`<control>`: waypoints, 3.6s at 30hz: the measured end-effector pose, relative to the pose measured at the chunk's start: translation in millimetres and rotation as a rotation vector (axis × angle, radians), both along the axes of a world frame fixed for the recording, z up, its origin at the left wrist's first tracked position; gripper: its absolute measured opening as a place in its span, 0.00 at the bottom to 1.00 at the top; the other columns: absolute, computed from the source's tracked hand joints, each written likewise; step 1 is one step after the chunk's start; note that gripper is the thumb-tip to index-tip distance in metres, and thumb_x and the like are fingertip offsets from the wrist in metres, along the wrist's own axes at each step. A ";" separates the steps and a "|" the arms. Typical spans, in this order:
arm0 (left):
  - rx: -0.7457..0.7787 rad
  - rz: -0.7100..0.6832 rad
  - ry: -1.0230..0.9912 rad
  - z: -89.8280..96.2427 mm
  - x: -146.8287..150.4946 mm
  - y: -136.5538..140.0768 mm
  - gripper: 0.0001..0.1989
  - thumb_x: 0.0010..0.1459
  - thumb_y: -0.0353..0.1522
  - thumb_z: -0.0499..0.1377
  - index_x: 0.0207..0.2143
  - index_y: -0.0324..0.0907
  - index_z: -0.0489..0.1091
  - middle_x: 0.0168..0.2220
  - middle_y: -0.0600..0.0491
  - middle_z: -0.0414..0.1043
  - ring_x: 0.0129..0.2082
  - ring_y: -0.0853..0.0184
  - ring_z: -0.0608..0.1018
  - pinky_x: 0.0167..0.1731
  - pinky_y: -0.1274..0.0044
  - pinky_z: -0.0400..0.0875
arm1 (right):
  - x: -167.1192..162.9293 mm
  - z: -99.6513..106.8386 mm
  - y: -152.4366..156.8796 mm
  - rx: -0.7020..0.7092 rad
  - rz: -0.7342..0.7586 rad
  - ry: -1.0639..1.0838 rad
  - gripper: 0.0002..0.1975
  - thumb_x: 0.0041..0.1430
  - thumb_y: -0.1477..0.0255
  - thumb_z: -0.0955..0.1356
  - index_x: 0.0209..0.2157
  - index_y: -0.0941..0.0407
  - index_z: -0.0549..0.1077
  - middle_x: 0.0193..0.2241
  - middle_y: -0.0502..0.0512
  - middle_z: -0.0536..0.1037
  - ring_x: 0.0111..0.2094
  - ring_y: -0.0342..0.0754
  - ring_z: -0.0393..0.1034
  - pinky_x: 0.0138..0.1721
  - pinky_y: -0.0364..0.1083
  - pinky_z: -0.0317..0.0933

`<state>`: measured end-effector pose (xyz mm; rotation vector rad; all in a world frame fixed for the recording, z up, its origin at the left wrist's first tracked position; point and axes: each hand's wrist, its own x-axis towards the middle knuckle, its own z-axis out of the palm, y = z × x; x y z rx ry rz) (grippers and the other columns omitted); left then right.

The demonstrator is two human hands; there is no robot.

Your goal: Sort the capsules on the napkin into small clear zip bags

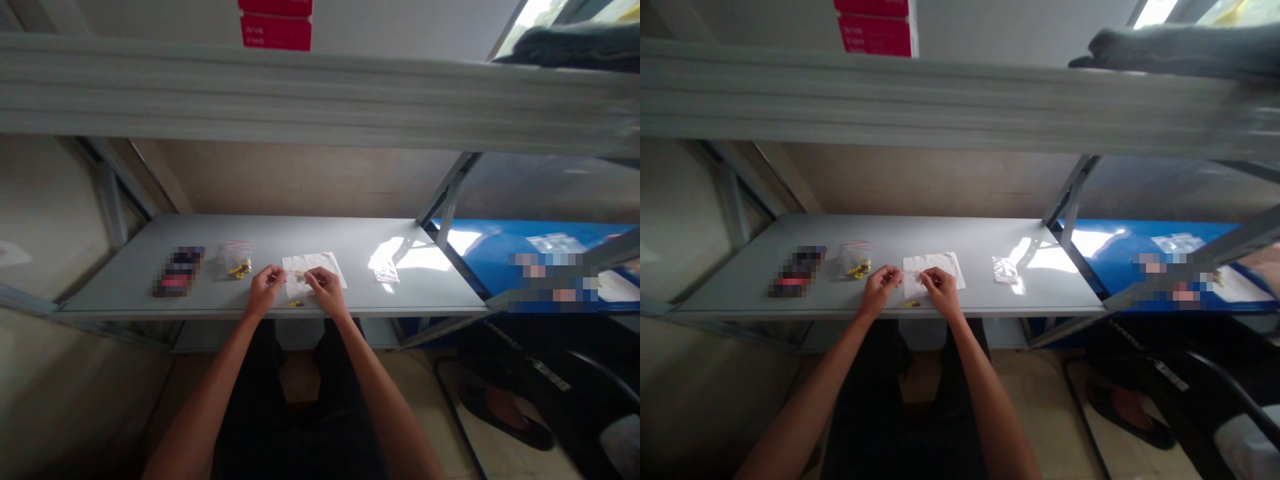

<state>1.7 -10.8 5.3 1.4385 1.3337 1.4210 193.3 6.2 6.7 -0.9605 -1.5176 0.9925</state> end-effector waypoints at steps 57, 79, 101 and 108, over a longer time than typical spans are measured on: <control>0.029 0.284 0.171 26.6 -70.4 12.3 0.17 0.60 0.45 0.60 0.32 0.41 0.74 0.21 0.56 0.73 0.17 0.70 0.73 0.21 0.80 0.66 | 1.7 1.3 -6.5 -0.002 -0.188 -0.031 0.31 0.66 0.51 0.64 0.16 0.57 0.73 0.15 0.53 0.72 0.20 0.44 0.64 0.26 0.44 0.56; 0.264 0.042 0.792 -1.8 -54.0 -3.9 0.13 0.63 0.28 0.53 0.39 0.45 0.77 0.39 0.50 0.77 0.40 0.63 0.78 0.44 0.72 0.71 | 106.1 -0.6 -8.2 0.159 -0.840 -0.773 0.24 0.58 0.71 0.66 0.56 0.56 0.72 0.53 0.67 0.72 0.55 0.63 0.62 0.54 0.60 0.56; 0.146 0.089 0.520 -4.9 -64.2 1.4 0.11 0.58 0.33 0.56 0.33 0.43 0.78 0.34 0.50 0.79 0.33 0.64 0.78 0.34 0.75 0.71 | 149.7 -21.1 -2.4 0.099 -0.810 -0.835 0.15 0.62 0.61 0.66 0.38 0.56 0.80 0.55 0.66 0.72 0.53 0.60 0.65 0.52 0.54 0.59; 0.148 0.109 0.530 -5.8 -62.6 0.9 0.10 0.58 0.33 0.55 0.32 0.43 0.78 0.33 0.51 0.79 0.33 0.64 0.78 0.35 0.74 0.71 | 150.9 -13.3 0.3 -0.018 -0.878 -0.982 0.20 0.61 0.60 0.68 0.51 0.55 0.76 0.49 0.65 0.75 0.50 0.62 0.65 0.49 0.55 0.55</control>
